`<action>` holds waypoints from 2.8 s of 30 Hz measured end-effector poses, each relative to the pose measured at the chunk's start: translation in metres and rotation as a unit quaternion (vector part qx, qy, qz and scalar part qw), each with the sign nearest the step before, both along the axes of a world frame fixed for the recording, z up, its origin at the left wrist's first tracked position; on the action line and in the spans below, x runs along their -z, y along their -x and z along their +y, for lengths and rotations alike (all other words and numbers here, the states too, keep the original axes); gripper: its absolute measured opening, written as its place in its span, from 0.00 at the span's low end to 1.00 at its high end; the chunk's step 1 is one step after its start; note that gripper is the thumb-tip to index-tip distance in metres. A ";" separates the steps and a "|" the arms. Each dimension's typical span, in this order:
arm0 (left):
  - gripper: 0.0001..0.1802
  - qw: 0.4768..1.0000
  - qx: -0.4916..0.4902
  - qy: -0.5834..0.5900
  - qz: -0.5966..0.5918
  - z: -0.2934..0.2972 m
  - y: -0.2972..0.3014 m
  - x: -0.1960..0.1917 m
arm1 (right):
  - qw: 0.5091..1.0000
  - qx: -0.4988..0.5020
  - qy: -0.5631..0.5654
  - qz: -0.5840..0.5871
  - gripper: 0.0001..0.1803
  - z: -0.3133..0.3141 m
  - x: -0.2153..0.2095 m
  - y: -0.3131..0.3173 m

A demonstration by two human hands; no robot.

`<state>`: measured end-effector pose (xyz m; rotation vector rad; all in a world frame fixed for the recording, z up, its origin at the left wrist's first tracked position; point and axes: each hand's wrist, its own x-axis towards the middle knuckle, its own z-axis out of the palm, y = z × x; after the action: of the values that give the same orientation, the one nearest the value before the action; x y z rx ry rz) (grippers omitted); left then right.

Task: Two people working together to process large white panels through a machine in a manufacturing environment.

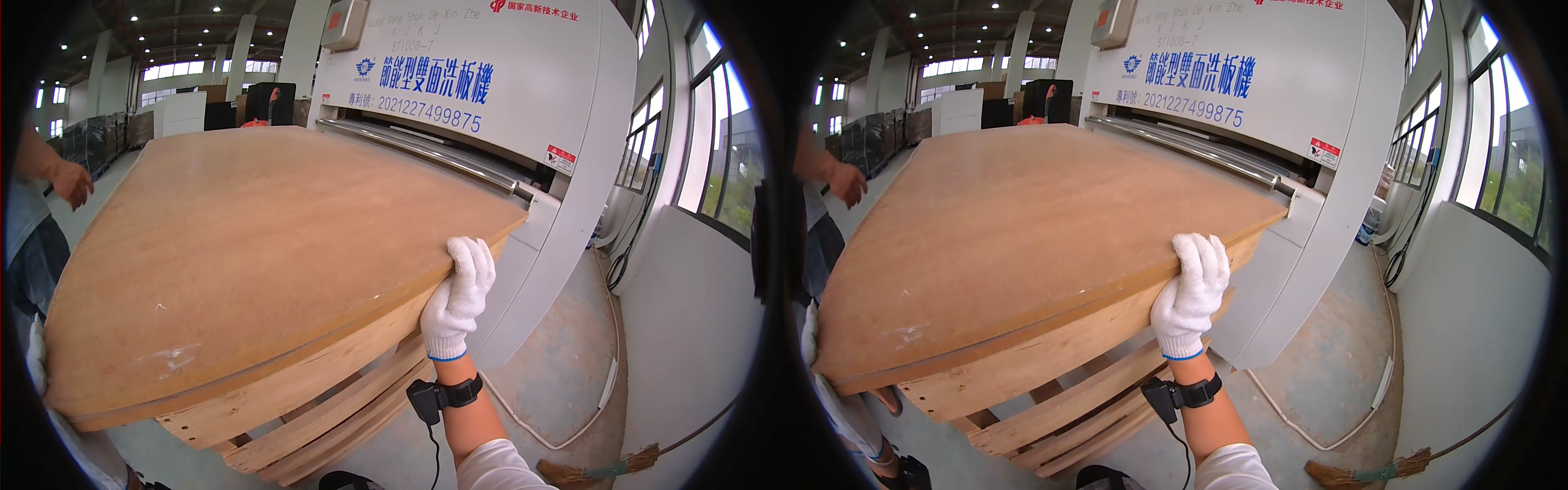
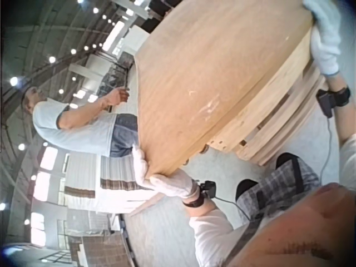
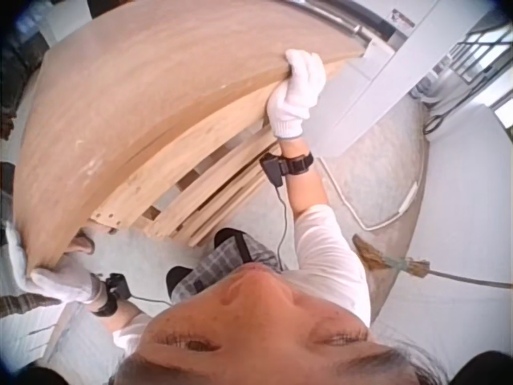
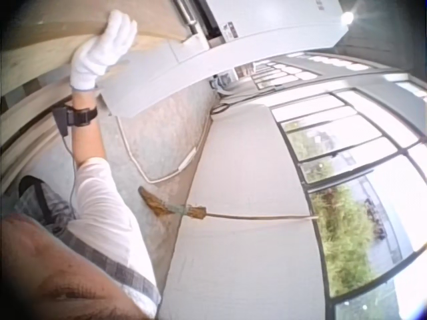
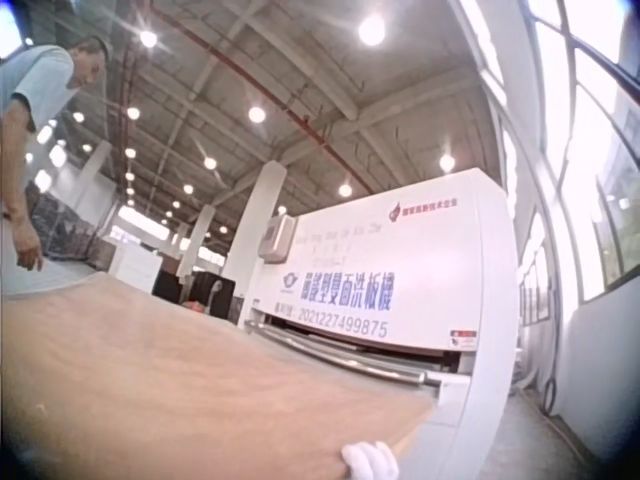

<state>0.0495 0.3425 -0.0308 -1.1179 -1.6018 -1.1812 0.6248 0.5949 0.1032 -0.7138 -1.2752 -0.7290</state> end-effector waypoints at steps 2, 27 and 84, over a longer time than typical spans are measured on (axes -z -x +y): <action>0.49 0.980 0.190 -0.048 0.012 0.005 -0.016 -0.012 | 1.000 -0.004 0.002 0.003 0.26 0.000 0.000 0.000; 0.33 0.911 0.369 -0.108 -0.149 0.010 -0.172 -0.110 | 1.000 0.004 -0.015 -0.002 0.26 0.001 0.001 -0.001; 0.25 0.932 0.328 -0.117 -0.101 0.015 -0.200 -0.126 | 1.000 0.002 0.007 -0.007 0.27 -0.003 -0.002 -0.003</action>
<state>0.2491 0.3576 0.0947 -1.4586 -1.2028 -1.9200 0.6275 0.5920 0.1049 -0.7228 -1.2935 -0.7305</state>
